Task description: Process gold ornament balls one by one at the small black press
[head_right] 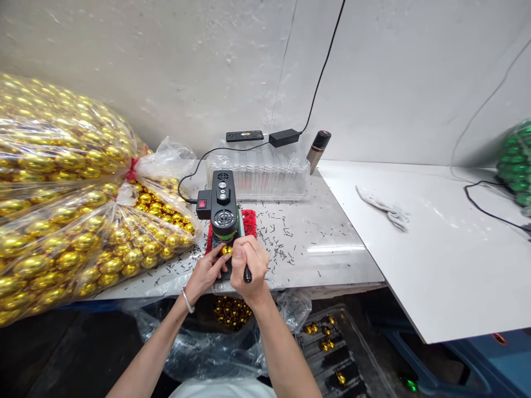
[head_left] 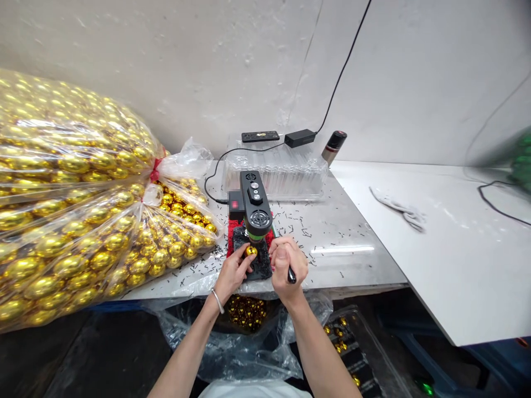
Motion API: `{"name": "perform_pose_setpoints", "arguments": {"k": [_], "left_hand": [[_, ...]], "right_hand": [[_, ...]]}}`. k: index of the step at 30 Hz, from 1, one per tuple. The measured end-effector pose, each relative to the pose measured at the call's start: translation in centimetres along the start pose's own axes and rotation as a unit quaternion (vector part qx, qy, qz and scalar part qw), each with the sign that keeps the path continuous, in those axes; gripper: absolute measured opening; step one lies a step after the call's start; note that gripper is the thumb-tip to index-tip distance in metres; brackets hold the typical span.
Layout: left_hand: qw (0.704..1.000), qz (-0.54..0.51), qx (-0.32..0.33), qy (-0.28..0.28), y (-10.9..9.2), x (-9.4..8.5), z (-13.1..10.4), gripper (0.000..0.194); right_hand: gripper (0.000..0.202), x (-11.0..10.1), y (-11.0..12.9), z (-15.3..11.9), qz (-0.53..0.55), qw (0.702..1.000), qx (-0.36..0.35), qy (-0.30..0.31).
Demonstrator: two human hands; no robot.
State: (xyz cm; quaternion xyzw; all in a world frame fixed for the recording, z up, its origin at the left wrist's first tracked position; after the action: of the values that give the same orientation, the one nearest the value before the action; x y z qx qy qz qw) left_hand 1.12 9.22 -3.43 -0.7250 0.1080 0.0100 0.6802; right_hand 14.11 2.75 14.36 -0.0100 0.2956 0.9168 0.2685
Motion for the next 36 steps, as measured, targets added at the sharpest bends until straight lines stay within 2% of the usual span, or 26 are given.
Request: {"name": "perform_pose_setpoints", "arguments": {"k": [5,11,13,15,19,22,25,29,32,36], "left_hand": [[0.993,0.089,0.081,-0.019,-1.4,-0.4,-0.4,0.044],[0.984,0.120,0.121,-0.050,-2.1,-1.5,-0.7,0.034],[0.993,0.071,0.082,-0.042,-1.4,-1.6,-0.5,0.038],[0.999,-0.033,0.013,-0.027,-0.2,-1.6,-0.3,0.047],[0.964,-0.245,-0.099,-0.022,1.2,-1.9,-0.5,0.058],[0.950,-0.286,-0.127,-0.024,1.4,-2.0,-0.7,0.058],[0.968,-0.228,-0.098,-0.045,1.0,-2.1,-0.5,0.054],[0.997,-0.052,-0.035,-0.047,-0.2,-1.5,0.0,0.049],[0.997,0.055,0.026,-0.044,-1.6,-1.1,0.0,0.039],[0.985,0.125,0.101,-0.055,-3.3,-1.1,0.0,0.029]], "right_hand": [[0.030,0.0,0.0,-0.3,0.008,1.000,-0.012,0.004],[0.030,0.0,-0.2,-0.4,0.012,1.000,-0.011,0.002],[0.030,0.0,-0.2,-0.4,0.013,1.000,-0.009,0.000],[0.030,0.0,-0.2,-0.4,0.014,1.000,-0.012,0.000],[0.030,0.1,-0.2,-0.4,0.019,1.000,-0.015,-0.001],[0.029,0.0,-0.3,-0.4,0.023,1.000,-0.010,-0.003],[0.029,0.0,-0.2,-0.4,0.022,1.000,-0.010,-0.002],[0.029,0.1,-0.1,-0.4,0.010,1.000,-0.009,0.004],[0.029,0.1,-0.1,-0.3,0.006,1.000,-0.007,0.007],[0.029,0.1,-0.1,-0.3,0.013,1.000,-0.009,0.011]]}}
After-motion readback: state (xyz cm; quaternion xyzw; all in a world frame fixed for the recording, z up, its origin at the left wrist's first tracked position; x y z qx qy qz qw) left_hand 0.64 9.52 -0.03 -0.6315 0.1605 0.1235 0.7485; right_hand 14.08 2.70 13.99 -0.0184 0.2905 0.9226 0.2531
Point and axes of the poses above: each hand's wrist, its own z-axis towards the middle knuckle, its own x-axis out of the palm, y = z × x, the point moved 10 cm from there along z, towards the middle knuckle, and after that the axes turned 3 degrees about -z, right-handed, at the moved point
